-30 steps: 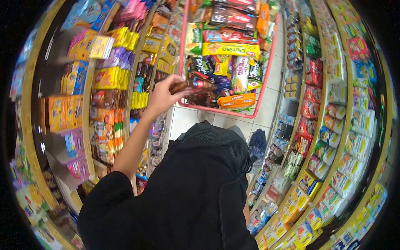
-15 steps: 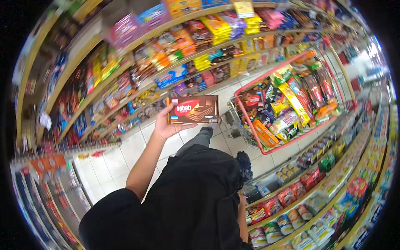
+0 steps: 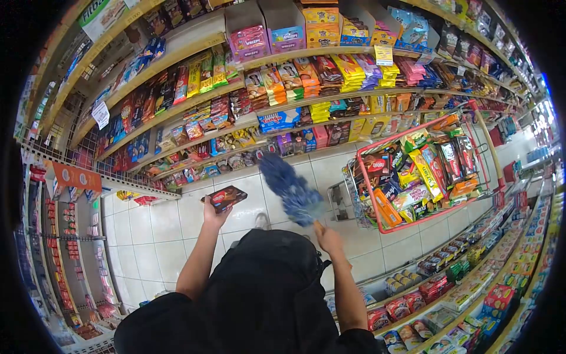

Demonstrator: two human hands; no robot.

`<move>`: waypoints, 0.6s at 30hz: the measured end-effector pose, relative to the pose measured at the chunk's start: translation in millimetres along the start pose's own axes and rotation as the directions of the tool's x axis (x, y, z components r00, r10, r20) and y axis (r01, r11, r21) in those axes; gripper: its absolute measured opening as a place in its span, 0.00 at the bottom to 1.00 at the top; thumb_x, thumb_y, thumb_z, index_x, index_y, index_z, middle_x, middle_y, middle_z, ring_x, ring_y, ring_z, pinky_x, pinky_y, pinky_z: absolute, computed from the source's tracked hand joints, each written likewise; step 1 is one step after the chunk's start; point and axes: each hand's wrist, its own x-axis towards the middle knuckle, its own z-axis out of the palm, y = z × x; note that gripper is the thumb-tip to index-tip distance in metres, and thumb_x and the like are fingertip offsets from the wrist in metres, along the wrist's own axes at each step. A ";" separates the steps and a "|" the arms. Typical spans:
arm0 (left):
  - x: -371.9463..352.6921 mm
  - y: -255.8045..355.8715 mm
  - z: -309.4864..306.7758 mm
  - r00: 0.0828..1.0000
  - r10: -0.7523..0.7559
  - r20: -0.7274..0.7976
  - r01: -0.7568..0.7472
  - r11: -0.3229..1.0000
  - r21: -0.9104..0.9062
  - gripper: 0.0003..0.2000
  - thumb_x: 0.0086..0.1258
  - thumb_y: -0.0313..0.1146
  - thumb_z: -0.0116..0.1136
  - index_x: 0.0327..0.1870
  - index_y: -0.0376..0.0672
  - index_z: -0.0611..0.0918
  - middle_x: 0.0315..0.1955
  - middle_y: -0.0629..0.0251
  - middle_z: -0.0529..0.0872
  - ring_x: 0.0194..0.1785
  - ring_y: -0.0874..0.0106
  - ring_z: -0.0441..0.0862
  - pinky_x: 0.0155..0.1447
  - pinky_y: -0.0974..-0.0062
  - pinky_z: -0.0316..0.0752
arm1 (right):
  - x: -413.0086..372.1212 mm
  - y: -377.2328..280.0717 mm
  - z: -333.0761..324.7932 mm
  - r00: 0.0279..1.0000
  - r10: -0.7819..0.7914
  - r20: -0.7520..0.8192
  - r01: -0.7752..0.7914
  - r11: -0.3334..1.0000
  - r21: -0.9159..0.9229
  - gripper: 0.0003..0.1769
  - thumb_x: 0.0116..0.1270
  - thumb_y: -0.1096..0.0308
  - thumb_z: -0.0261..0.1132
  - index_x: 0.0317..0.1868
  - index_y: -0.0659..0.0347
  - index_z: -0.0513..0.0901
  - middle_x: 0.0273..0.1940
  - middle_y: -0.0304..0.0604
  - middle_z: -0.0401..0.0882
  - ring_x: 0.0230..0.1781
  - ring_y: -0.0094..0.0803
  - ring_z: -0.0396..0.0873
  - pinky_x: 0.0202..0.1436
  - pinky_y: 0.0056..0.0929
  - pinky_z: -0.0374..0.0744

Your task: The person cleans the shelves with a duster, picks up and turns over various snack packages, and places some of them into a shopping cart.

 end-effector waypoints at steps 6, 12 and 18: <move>-2.1 5.1 22.7 0.977 0.214 0.012 -0.215 0.975 0.052 0.22 0.70 0.59 0.39 0.46 0.50 0.72 0.49 0.62 0.77 0.53 0.60 0.72 0.65 0.50 0.56 | -3.4 -115.2 -23.9 0.941 -0.285 0.183 0.275 0.958 0.081 0.32 0.67 0.40 0.46 0.38 0.64 0.80 0.33 0.58 0.81 0.39 0.55 0.78 0.44 0.46 0.75; -38.4 22.5 26.5 0.898 0.289 0.332 -0.348 0.928 0.135 0.17 0.73 0.50 0.44 0.51 0.49 0.73 0.43 0.68 0.79 0.46 0.67 0.76 0.53 0.59 0.73 | 13.6 -165.3 8.2 0.974 -0.218 0.063 0.220 0.975 -0.022 0.33 0.67 0.39 0.44 0.38 0.63 0.80 0.33 0.57 0.80 0.38 0.54 0.78 0.43 0.46 0.75; -25.4 39.3 12.7 0.932 0.267 0.246 -0.312 0.936 0.165 0.18 0.73 0.49 0.45 0.53 0.48 0.71 0.45 0.67 0.79 0.45 0.67 0.79 0.53 0.59 0.73 | -13.7 -204.1 -2.4 0.959 -0.260 0.116 0.267 0.963 -0.048 0.32 0.67 0.40 0.45 0.35 0.63 0.80 0.30 0.58 0.79 0.36 0.56 0.78 0.41 0.47 0.74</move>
